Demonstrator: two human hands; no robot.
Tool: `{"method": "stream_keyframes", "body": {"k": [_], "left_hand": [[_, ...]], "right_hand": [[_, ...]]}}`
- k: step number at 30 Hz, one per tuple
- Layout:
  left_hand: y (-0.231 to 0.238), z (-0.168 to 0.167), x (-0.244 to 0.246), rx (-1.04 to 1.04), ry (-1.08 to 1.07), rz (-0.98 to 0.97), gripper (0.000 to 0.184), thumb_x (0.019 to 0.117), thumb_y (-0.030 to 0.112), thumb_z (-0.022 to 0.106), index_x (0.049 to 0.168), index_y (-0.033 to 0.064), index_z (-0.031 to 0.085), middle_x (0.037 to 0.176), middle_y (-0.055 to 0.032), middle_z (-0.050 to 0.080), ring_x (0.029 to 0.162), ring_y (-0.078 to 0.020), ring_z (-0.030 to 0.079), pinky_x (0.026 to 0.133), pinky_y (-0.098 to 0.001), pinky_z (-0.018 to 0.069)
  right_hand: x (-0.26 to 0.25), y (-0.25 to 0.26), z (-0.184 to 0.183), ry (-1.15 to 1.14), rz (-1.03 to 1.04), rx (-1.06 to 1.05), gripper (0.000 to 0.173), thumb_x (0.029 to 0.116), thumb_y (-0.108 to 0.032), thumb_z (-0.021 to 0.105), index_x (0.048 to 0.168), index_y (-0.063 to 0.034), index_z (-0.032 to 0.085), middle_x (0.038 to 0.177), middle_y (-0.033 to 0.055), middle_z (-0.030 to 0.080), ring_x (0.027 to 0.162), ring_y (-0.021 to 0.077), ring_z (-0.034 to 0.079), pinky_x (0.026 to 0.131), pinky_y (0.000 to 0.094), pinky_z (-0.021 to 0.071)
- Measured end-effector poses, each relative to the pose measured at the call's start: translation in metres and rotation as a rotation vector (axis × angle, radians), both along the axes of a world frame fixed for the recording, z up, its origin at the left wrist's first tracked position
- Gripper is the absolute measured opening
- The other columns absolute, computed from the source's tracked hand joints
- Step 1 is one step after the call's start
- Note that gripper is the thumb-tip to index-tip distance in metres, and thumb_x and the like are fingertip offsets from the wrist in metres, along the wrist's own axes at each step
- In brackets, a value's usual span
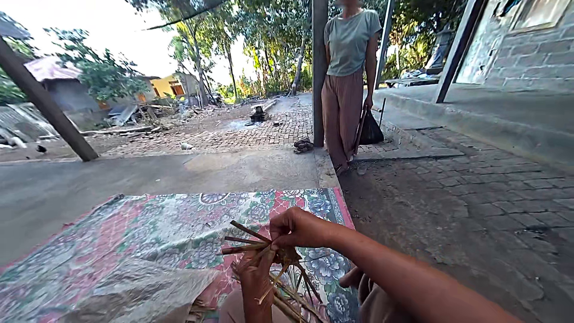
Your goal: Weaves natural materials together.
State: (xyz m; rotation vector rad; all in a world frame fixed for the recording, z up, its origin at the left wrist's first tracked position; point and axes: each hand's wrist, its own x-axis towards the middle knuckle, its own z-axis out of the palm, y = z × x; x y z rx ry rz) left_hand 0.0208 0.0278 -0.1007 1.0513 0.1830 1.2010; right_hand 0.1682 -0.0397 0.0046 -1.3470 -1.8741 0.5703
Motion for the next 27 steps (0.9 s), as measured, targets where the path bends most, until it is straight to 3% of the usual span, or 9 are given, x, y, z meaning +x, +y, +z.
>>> {"method": "stream_keyframes", "body": {"k": [2, 4, 8, 10, 13, 16, 19, 23, 27], "left_hand": [[0.002, -0.001, -0.002, -0.021, -0.047, -0.064, 0.010, 0.0895, 0.003, 0.070, 0.099, 0.0049, 0.072, 0.085, -0.0037, 0.076, 0.071, -0.0090, 0.072, 0.066, -0.0260, 0.0615], [0.003, 0.001, -0.003, -0.053, -0.090, -0.095, 0.011, 0.0952, 0.007, 0.063, 0.102, 0.0069, 0.071, 0.086, -0.0039, 0.075, 0.072, -0.0091, 0.072, 0.065, -0.0256, 0.0615], [0.002, 0.006, 0.000, -0.007, -0.038, 0.058, 0.012, 0.0963, -0.002, 0.055, 0.105, 0.0010, 0.063, 0.083, -0.0064, 0.073, 0.066, -0.0100, 0.070, 0.057, -0.0231, 0.0589], [0.001, 0.006, 0.003, 0.070, 0.021, 0.163, 0.012, 0.0938, -0.004, 0.058, 0.103, 0.0006, 0.064, 0.082, -0.0033, 0.074, 0.065, -0.0082, 0.070, 0.056, -0.0223, 0.0588], [0.003, 0.003, 0.001, 0.160, 0.069, 0.218, 0.013, 0.0937, -0.004, 0.058, 0.102, 0.0013, 0.066, 0.082, -0.0006, 0.075, 0.068, -0.0075, 0.071, 0.059, -0.0222, 0.0594], [-0.001, 0.014, 0.001, 0.084, 0.046, 0.100, 0.018, 0.1022, 0.000, 0.045, 0.105, 0.0008, 0.063, 0.085, -0.0030, 0.074, 0.072, -0.0092, 0.071, 0.061, -0.0233, 0.0594], [-0.016, 0.033, 0.003, -0.092, 0.038, -0.029, 0.025, 0.1067, 0.006, 0.036, 0.112, 0.0031, 0.060, 0.091, -0.0025, 0.073, 0.074, -0.0084, 0.069, 0.063, -0.0243, 0.0591], [-0.027, 0.042, 0.014, -0.176, -0.002, -0.144, 0.025, 0.1069, 0.008, 0.039, 0.112, 0.0055, 0.063, 0.091, -0.0072, 0.072, 0.069, -0.0108, 0.068, 0.060, -0.0250, 0.0574], [-0.030, 0.040, 0.023, -0.163, -0.047, -0.202, 0.023, 0.1034, 0.007, 0.048, 0.108, 0.0145, 0.069, 0.093, -0.0036, 0.072, 0.073, -0.0084, 0.069, 0.060, -0.0227, 0.0566]], "right_hand": [[-0.003, -0.001, 0.001, 0.026, -0.002, -0.008, 0.015, 0.0922, -0.006, 0.073, 0.088, 0.0042, 0.063, 0.071, 0.0029, 0.056, 0.063, 0.0042, 0.050, 0.061, 0.0213, 0.0422], [-0.005, -0.002, 0.003, 0.026, -0.025, -0.016, 0.016, 0.0913, -0.006, 0.073, 0.092, 0.0037, 0.060, 0.073, 0.0039, 0.056, 0.065, 0.0060, 0.052, 0.063, 0.0226, 0.0439], [-0.010, -0.002, 0.004, -0.073, -0.113, -0.062, 0.020, 0.0916, -0.007, 0.068, 0.107, 0.0040, 0.063, 0.077, 0.0075, 0.061, 0.068, 0.0118, 0.056, 0.066, 0.0298, 0.0475], [-0.011, 0.001, 0.000, -0.141, -0.139, -0.057, 0.015, 0.0950, -0.010, 0.062, 0.102, 0.0032, 0.066, 0.075, 0.0089, 0.057, 0.067, 0.0169, 0.053, 0.064, 0.0362, 0.0438], [-0.013, 0.002, -0.006, -0.158, -0.174, -0.006, 0.019, 0.0996, -0.011, 0.054, 0.096, 0.0032, 0.066, 0.078, 0.0126, 0.058, 0.070, 0.0220, 0.055, 0.067, 0.0415, 0.0452], [-0.010, -0.004, 0.001, -0.033, -0.167, 0.027, 0.023, 0.1035, -0.013, 0.053, 0.102, 0.0056, 0.066, 0.079, 0.0105, 0.060, 0.070, 0.0145, 0.053, 0.068, 0.0328, 0.0463], [-0.005, -0.020, 0.020, 0.096, -0.118, -0.020, 0.022, 0.1041, -0.012, 0.056, 0.109, 0.0044, 0.069, 0.087, 0.0059, 0.067, 0.077, 0.0032, 0.060, 0.076, 0.0227, 0.0520], [0.015, -0.034, 0.032, 0.170, 0.020, -0.076, 0.013, 0.1017, -0.007, 0.060, 0.103, -0.0002, 0.071, 0.086, 0.0021, 0.068, 0.074, 0.0042, 0.063, 0.071, 0.0222, 0.0556], [0.024, -0.035, 0.029, 0.147, 0.099, -0.096, 0.010, 0.0978, -0.005, 0.065, 0.092, -0.0014, 0.072, 0.082, 0.0004, 0.069, 0.072, 0.0019, 0.063, 0.067, 0.0185, 0.0541]]}}
